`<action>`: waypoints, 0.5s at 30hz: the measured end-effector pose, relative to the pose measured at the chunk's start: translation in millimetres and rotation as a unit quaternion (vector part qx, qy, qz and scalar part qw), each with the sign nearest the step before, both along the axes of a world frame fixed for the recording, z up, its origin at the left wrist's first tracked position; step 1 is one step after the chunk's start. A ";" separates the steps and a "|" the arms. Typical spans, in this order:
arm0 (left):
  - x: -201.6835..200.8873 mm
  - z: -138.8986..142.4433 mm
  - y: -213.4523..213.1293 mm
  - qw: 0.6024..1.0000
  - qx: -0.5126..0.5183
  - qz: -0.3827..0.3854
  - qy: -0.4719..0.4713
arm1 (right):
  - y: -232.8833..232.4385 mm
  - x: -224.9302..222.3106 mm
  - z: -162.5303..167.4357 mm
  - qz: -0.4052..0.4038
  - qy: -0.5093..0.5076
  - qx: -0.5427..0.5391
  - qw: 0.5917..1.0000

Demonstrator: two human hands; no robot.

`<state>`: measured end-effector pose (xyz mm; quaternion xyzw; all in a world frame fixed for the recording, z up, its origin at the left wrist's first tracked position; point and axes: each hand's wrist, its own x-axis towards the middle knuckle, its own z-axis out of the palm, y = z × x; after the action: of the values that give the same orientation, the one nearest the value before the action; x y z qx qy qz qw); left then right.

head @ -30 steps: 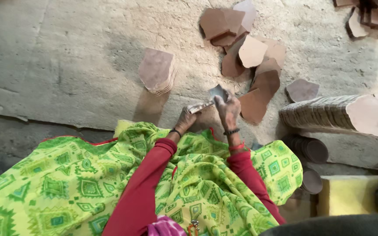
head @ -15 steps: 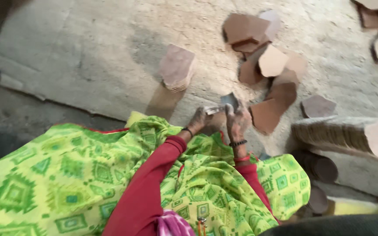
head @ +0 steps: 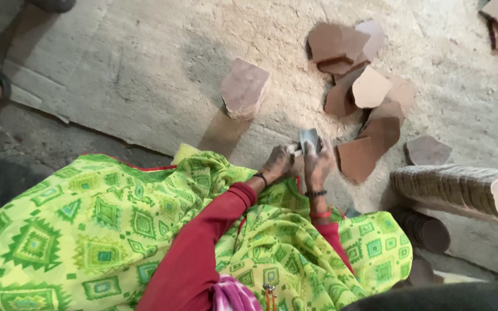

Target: The person sits on the floor of a pottery workshop and uses a small metal scraper to trim and smooth the edges of irregular flat clay pieces, working one piece at a time and placing finished pieces onto a growing stack beside them.

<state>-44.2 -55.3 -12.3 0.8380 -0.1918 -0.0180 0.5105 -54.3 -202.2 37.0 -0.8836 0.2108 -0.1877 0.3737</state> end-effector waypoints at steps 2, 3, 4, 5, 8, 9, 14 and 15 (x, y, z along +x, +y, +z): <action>1.0 -2.8 -8.0 0.999 -0.014 0.024 0.027 | -5.0 2.2 -5.6 -0.073 0.138 0.078 0.985; 2.6 -4.6 -11.6 0.999 0.022 0.029 0.030 | -8.0 4.6 -8.5 -0.068 0.099 0.064 0.991; 4.3 -6.5 -14.4 0.997 0.057 0.036 0.033 | -10.8 6.9 -10.8 -0.062 0.060 0.049 0.995; 5.7 -8.2 -16.6 0.994 0.091 0.040 0.036 | -13.1 9.9 -13.0 -0.057 0.021 0.033 0.998; 7.1 -10.7 -14.9 0.995 0.084 0.038 0.046 | -9.1 9.9 -14.3 -0.048 0.058 0.086 0.993; 6.1 -11.9 -12.8 0.996 0.085 0.026 0.025 | -5.7 8.8 -13.1 -0.057 0.062 0.086 0.993; 2.9 -8.9 0.8 0.999 0.025 0.029 -0.006 | 15.9 -6.1 0.5 0.011 -0.102 0.041 0.994; 3.7 -6.9 2.6 0.999 0.030 0.024 -0.001 | 16.7 -7.6 3.2 -0.026 -0.052 0.055 0.997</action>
<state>-40.6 -52.7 -19.3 0.8574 -0.1717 -0.0112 0.4850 -61.9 -185.5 40.3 -0.8449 0.2238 -0.2310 0.4275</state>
